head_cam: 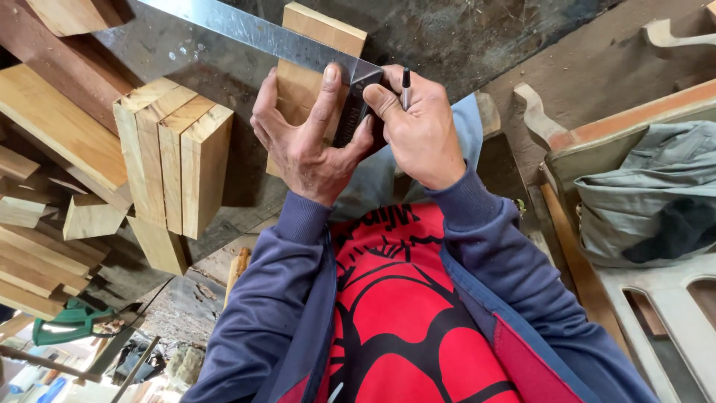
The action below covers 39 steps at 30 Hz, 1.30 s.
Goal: The person uses a metal ruler and a pen to measure and mark lines on small rectangular wooden blocks. They repeatedly position the ruler on different sides of the wood, draw lines, and then move the marked pieces aside to pick up new ones from a pile.
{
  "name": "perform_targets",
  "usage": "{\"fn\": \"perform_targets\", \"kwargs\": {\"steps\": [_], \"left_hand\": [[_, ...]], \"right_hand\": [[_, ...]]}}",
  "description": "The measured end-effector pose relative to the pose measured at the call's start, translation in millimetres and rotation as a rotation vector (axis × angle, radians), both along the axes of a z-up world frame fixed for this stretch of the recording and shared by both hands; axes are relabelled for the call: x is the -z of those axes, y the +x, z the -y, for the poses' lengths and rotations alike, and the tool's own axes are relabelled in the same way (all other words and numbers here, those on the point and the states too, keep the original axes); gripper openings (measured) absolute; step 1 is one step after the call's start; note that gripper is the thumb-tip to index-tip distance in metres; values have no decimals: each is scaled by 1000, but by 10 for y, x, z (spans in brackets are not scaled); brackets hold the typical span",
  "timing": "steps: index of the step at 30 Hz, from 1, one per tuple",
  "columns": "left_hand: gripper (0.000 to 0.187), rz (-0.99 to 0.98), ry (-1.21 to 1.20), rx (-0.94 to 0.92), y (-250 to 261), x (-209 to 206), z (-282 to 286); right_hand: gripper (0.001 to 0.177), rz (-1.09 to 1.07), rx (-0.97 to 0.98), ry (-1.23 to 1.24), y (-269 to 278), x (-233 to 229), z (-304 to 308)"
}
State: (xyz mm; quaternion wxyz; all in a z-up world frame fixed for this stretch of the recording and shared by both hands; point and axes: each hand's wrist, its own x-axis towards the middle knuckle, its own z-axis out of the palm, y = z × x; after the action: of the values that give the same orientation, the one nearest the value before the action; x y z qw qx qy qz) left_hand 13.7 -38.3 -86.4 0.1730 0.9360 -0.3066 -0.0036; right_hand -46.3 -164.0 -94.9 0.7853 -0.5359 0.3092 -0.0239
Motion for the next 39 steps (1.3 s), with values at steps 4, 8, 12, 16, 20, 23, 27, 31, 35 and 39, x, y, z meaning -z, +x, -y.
{"fn": "perform_targets", "kwargs": {"steps": [4,8,12,16,20,23,27,31,35,39], "left_hand": [[57,5,4,0,4,16,2],[57,-6,18,1,3,8,1],[57,-6,21,-5,0,9,-1],[57,-2,12,4,6,19,-5],[57,-3,0,-1,10,10,-3],[58,-10,-9,3,14,13,6],[59,-14,10,5,10,1,1],[59,-40,10,-7,-4,15,-5],[55,-92,-44,-5,-52,-26,13],[49,-72,9,-57,-90,-93,70]], "right_hand": [[18,7,-5,-13,-1,16,6],[16,-11,-15,3,-5,11,7],[15,-3,-2,29,-2,19,0],[14,-7,1,25,4,20,-3],[13,-24,-2,16,11,4,-1],[13,-33,-6,18,7,16,0],[16,-68,-8,51,10,-29,5],[14,-92,-7,72,18,-24,3],[21,-73,-46,-59,-9,-79,13],[40,-229,-29,-199,12,-339,104]]}}
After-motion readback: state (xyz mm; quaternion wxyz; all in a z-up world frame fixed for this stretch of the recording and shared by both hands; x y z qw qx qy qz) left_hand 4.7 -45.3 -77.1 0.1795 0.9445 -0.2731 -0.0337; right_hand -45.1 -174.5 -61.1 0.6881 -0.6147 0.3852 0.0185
